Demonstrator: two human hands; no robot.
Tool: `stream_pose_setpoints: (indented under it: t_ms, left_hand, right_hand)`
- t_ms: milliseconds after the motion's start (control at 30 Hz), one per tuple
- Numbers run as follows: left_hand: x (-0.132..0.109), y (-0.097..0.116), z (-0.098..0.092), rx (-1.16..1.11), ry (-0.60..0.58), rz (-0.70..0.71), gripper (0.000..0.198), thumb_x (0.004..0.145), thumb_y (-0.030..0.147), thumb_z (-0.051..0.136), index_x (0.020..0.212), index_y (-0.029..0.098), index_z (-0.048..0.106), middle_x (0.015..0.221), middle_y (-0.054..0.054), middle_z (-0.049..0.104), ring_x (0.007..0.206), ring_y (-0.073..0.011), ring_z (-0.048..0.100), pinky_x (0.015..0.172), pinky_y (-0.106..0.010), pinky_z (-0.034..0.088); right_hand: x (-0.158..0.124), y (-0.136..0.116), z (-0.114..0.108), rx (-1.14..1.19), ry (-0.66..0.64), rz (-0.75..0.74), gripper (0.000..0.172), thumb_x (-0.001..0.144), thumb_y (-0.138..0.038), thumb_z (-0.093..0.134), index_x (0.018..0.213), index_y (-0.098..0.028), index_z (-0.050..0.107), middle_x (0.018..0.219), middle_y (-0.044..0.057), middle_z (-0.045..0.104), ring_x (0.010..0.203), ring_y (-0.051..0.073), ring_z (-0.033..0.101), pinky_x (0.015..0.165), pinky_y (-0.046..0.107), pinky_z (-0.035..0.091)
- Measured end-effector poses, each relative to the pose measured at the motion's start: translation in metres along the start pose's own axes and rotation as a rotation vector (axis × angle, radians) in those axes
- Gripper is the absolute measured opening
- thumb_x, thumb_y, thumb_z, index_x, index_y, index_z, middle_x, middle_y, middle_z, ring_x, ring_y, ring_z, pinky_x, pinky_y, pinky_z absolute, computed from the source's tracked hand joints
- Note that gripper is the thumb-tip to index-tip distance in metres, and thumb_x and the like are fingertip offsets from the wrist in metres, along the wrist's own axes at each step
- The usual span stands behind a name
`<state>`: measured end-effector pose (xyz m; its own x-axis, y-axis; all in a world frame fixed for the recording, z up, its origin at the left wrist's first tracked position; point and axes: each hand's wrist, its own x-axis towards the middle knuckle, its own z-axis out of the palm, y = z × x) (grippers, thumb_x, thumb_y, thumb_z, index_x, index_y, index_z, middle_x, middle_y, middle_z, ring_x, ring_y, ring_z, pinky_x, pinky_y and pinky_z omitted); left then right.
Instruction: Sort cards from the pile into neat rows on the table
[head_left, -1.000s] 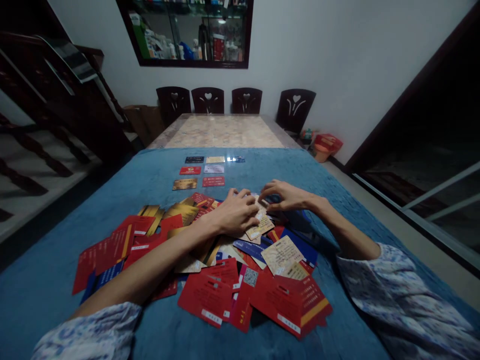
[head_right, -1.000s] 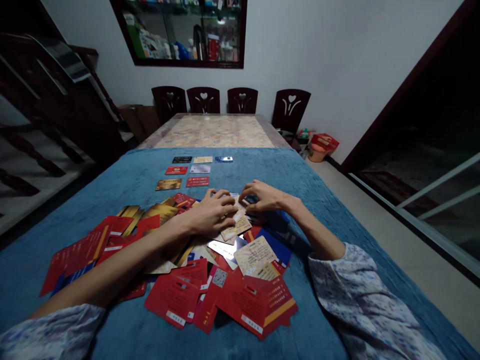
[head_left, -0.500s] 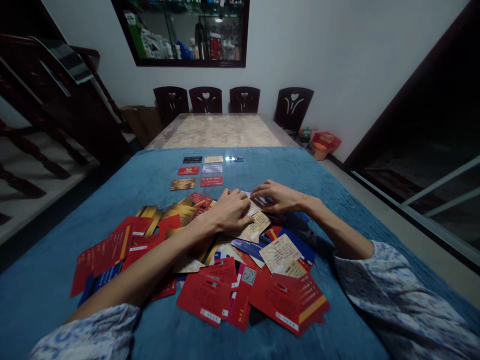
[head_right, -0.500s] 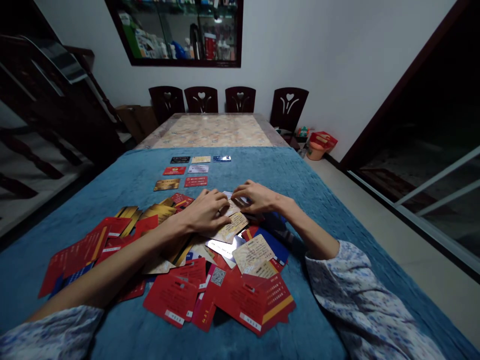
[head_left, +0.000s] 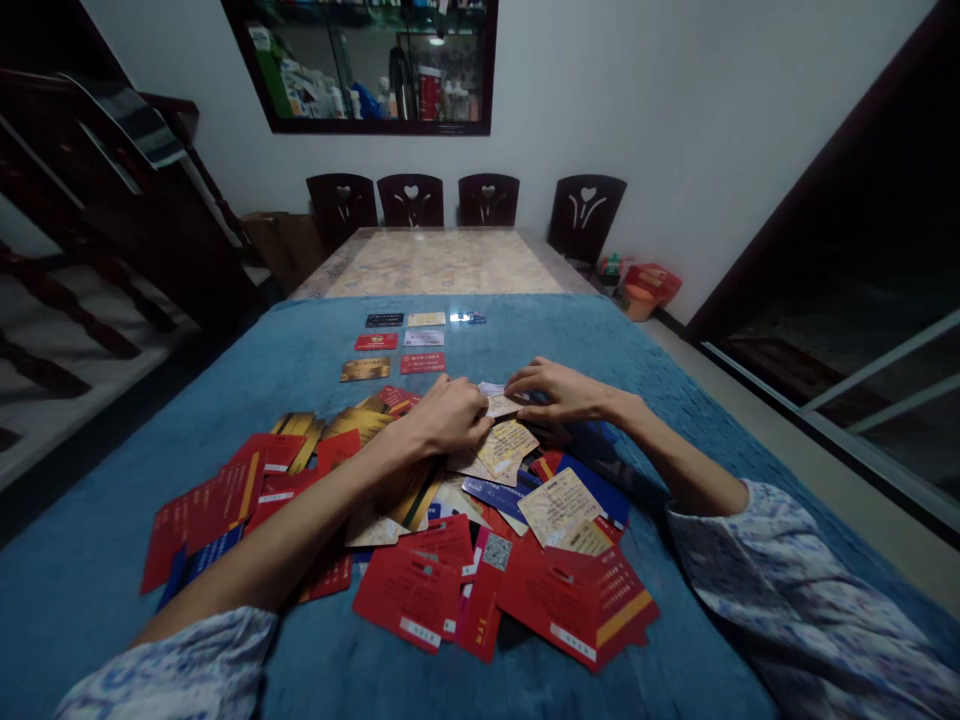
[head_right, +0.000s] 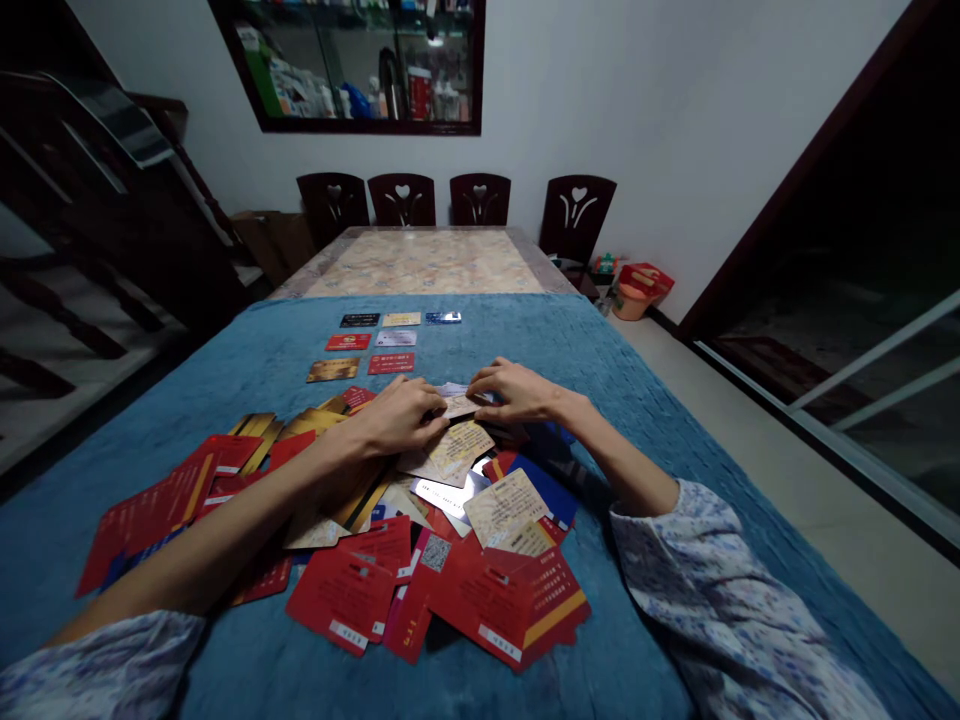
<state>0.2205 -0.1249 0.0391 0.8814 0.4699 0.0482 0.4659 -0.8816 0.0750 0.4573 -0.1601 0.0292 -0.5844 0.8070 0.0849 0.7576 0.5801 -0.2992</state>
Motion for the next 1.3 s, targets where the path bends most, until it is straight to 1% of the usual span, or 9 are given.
stream_pose_setpoints:
  t_ms: [167, 300, 400, 633, 733, 867, 967, 1133, 1300]
  left_hand:
    - [0.002, -0.003, -0.005, 0.057, 0.002, 0.003, 0.029, 0.093, 0.019, 0.05, 0.079, 0.016, 0.076, 0.087, -0.013, 0.077, 0.082, -0.0225, 0.07, 0.078, -0.033, 0.047]
    - [0.003, -0.002, -0.007, 0.132, 0.014, -0.005, 0.028, 0.09, 0.014, 0.05, 0.083, 0.014, 0.077, 0.09, -0.014, 0.078, 0.086, -0.0239, 0.071, 0.08, -0.034, 0.048]
    - [0.002, -0.001, -0.007, 0.119, 0.034, 0.029, 0.026, 0.089, 0.015, 0.052, 0.083, 0.015, 0.077, 0.089, -0.013, 0.078, 0.086, -0.0232, 0.07, 0.081, -0.034, 0.049]
    - [0.001, -0.011, -0.006, -0.041, 0.054, 0.015, 0.025, 0.086, 0.014, 0.054, 0.087, 0.018, 0.079, 0.088, -0.01, 0.078, 0.079, -0.0203, 0.069, 0.069, -0.029, 0.047]
    - [0.002, -0.015, -0.005, -0.059, 0.077, 0.026, 0.026, 0.086, 0.012, 0.053, 0.085, 0.018, 0.078, 0.087, -0.009, 0.077, 0.078, -0.0184, 0.068, 0.071, -0.028, 0.048]
    - [0.003, -0.017, -0.003, -0.065, 0.115, 0.007, 0.026, 0.087, 0.011, 0.051, 0.086, 0.016, 0.077, 0.089, -0.01, 0.078, 0.081, -0.0197, 0.069, 0.076, -0.031, 0.05]
    - [0.004, -0.021, 0.0, -0.109, 0.152, -0.027, 0.027, 0.089, 0.012, 0.05, 0.089, 0.016, 0.077, 0.091, -0.011, 0.078, 0.083, -0.0204, 0.07, 0.076, -0.03, 0.05]
    - [0.008, -0.03, 0.011, -0.194, 0.252, -0.051, 0.026, 0.085, 0.011, 0.052, 0.091, 0.016, 0.077, 0.09, -0.009, 0.078, 0.083, -0.0198, 0.071, 0.076, -0.029, 0.052]
    - [0.009, -0.035, 0.018, -0.243, 0.312, -0.073, 0.029, 0.083, 0.008, 0.053, 0.096, 0.015, 0.078, 0.096, -0.009, 0.08, 0.085, -0.021, 0.072, 0.079, -0.031, 0.054]
  right_hand:
    - [-0.001, 0.0, -0.001, 0.023, 0.074, -0.032, 0.027, 0.097, -0.032, 0.057, 0.108, -0.02, 0.078, 0.115, 0.01, 0.077, 0.105, 0.025, 0.063, 0.098, 0.045, 0.047]
    - [0.0, 0.001, 0.002, -0.03, 0.162, -0.083, 0.025, 0.092, -0.019, 0.057, 0.102, -0.021, 0.08, 0.103, 0.01, 0.079, 0.097, 0.024, 0.063, 0.088, 0.041, 0.052]
    - [0.0, 0.002, 0.002, -0.076, 0.196, -0.1, 0.023, 0.089, -0.017, 0.058, 0.096, -0.02, 0.08, 0.095, 0.011, 0.079, 0.091, 0.024, 0.064, 0.084, 0.04, 0.052]
    - [-0.002, 0.005, -0.002, -0.002, 0.201, -0.106, 0.023, 0.094, -0.028, 0.06, 0.099, -0.021, 0.081, 0.097, 0.01, 0.079, 0.09, 0.023, 0.064, 0.082, 0.039, 0.052]
    - [-0.002, 0.004, -0.003, 0.011, 0.218, -0.104, 0.027, 0.098, -0.032, 0.055, 0.098, -0.021, 0.08, 0.095, 0.01, 0.079, 0.089, 0.022, 0.064, 0.081, 0.038, 0.051]
    - [-0.001, 0.004, -0.001, -0.018, 0.253, -0.068, 0.031, 0.099, -0.033, 0.052, 0.094, -0.019, 0.08, 0.088, 0.011, 0.077, 0.083, 0.022, 0.062, 0.077, 0.037, 0.049]
    - [0.0, 0.004, 0.002, -0.031, 0.266, -0.02, 0.03, 0.099, -0.029, 0.05, 0.098, -0.019, 0.079, 0.088, 0.011, 0.077, 0.083, 0.022, 0.063, 0.076, 0.036, 0.049]
    - [0.002, 0.006, 0.006, -0.029, 0.32, 0.062, 0.03, 0.093, -0.018, 0.052, 0.112, -0.022, 0.076, 0.099, 0.01, 0.076, 0.092, 0.022, 0.065, 0.081, 0.033, 0.049]
    - [0.003, 0.008, 0.011, -0.029, 0.349, 0.12, 0.033, 0.091, -0.015, 0.055, 0.119, -0.024, 0.07, 0.102, 0.008, 0.074, 0.094, 0.023, 0.065, 0.085, 0.034, 0.049]
